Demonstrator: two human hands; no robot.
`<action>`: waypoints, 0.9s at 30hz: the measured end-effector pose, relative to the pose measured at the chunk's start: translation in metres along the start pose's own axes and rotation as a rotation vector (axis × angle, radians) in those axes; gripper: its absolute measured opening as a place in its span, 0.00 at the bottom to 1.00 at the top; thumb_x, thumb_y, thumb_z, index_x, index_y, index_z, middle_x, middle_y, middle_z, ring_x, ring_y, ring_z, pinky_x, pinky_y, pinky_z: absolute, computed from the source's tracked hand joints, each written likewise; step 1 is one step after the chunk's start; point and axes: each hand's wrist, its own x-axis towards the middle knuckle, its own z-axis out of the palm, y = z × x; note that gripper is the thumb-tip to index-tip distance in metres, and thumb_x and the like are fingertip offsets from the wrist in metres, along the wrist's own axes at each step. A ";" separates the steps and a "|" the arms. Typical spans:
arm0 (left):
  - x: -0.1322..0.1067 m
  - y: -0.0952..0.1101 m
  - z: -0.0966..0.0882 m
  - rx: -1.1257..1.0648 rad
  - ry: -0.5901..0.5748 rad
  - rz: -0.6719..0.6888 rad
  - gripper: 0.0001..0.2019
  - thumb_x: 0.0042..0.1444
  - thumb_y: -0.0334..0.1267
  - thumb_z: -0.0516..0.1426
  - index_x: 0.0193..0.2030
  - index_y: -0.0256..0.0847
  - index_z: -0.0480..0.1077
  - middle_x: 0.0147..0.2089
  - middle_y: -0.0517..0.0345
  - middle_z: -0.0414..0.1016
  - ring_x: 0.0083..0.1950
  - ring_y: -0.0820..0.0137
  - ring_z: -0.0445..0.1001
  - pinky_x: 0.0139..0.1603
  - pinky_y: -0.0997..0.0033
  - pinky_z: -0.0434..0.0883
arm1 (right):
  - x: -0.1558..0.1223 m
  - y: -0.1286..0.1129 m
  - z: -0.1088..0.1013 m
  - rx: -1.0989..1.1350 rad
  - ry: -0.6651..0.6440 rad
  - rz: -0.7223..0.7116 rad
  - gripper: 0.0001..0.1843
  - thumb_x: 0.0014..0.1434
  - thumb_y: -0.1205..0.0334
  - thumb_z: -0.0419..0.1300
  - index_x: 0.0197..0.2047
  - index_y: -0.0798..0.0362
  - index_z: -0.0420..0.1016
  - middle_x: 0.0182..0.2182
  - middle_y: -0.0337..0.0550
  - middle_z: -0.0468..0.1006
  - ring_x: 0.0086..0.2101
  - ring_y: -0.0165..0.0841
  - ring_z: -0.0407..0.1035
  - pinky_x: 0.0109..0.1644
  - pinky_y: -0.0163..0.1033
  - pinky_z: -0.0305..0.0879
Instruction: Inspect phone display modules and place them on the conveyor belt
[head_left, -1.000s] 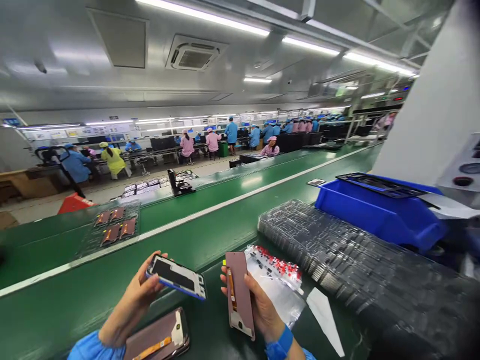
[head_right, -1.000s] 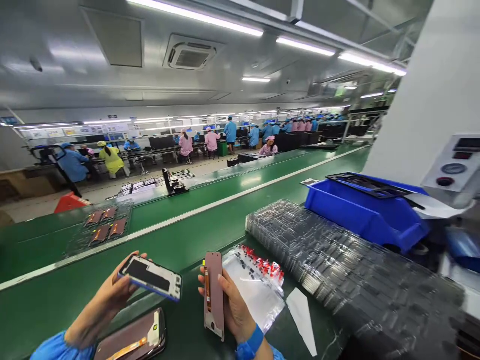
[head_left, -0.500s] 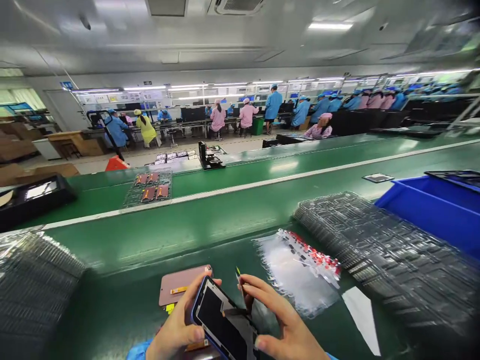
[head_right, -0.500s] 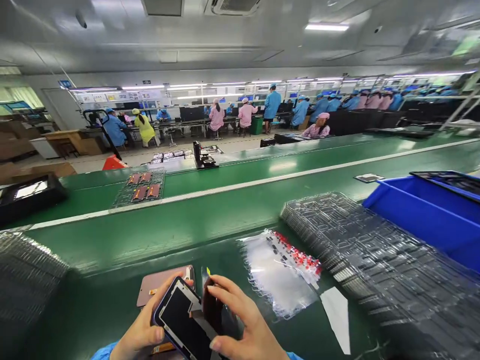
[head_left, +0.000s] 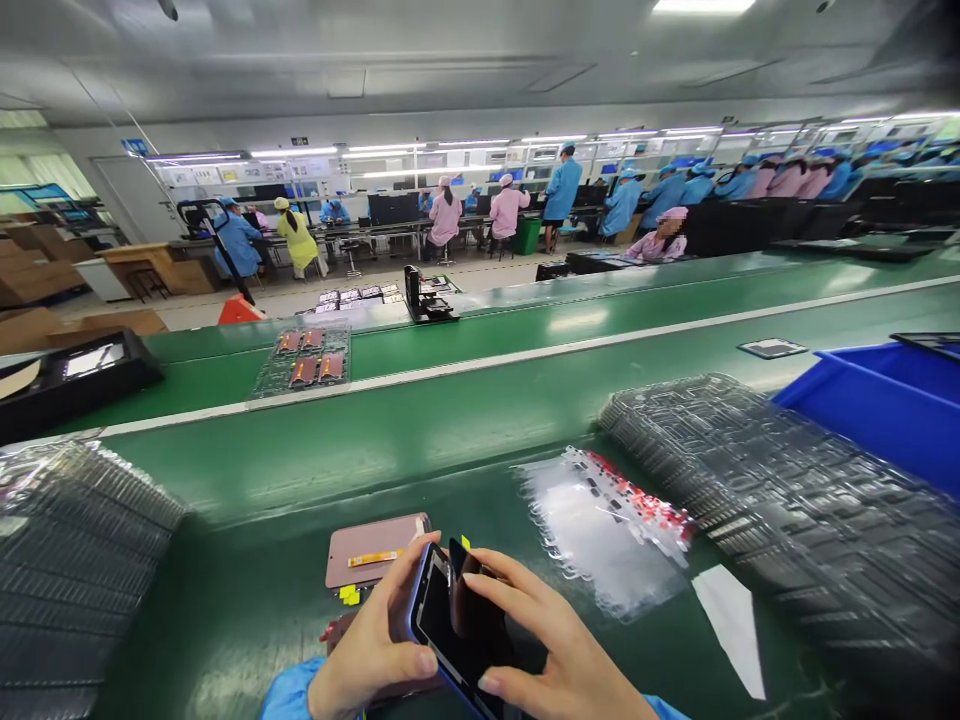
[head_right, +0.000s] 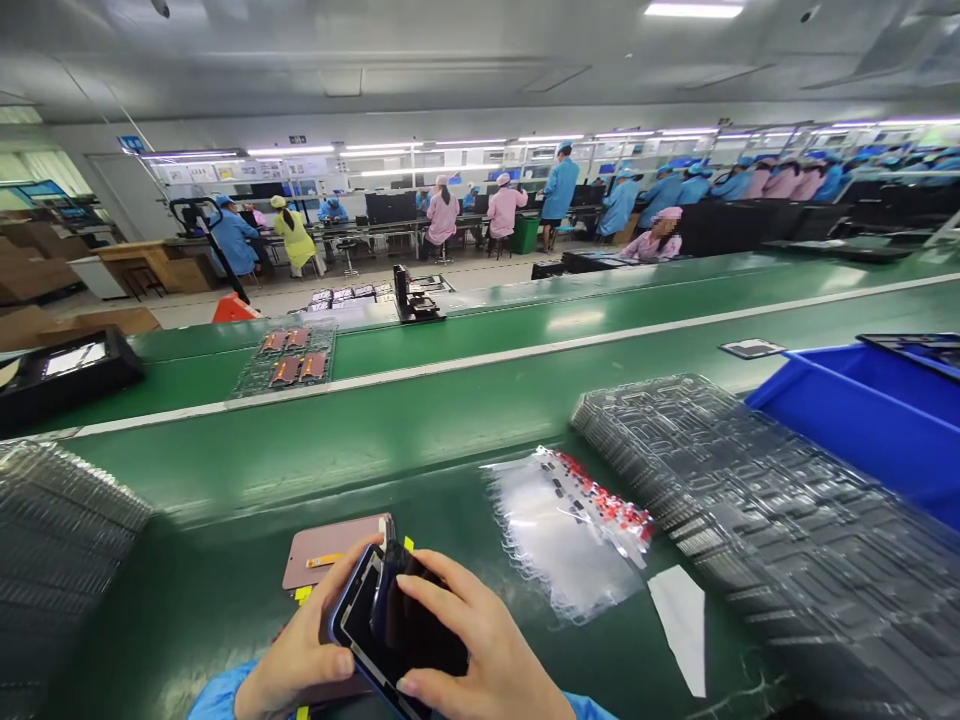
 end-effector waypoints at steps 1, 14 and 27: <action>0.000 0.000 0.000 0.023 0.003 0.003 0.44 0.42 0.45 0.71 0.67 0.54 0.59 0.67 0.48 0.64 0.69 0.49 0.59 0.70 0.48 0.50 | 0.001 -0.001 0.001 -0.011 0.000 0.000 0.33 0.61 0.41 0.60 0.64 0.46 0.65 0.63 0.54 0.67 0.59 0.44 0.66 0.60 0.47 0.67; 0.002 0.002 0.018 0.065 0.119 0.005 0.42 0.39 0.44 0.73 0.63 0.58 0.64 0.64 0.53 0.69 0.66 0.56 0.64 0.66 0.57 0.59 | 0.003 -0.013 0.011 -0.176 0.036 -0.050 0.32 0.59 0.44 0.63 0.62 0.51 0.68 0.59 0.56 0.71 0.56 0.44 0.70 0.58 0.42 0.69; 0.000 -0.001 0.015 0.090 0.134 -0.008 0.45 0.38 0.45 0.73 0.64 0.56 0.61 0.64 0.50 0.67 0.65 0.54 0.65 0.65 0.54 0.60 | 0.003 -0.013 0.013 -0.185 0.026 -0.070 0.33 0.59 0.45 0.63 0.64 0.51 0.67 0.60 0.56 0.70 0.57 0.46 0.69 0.58 0.44 0.70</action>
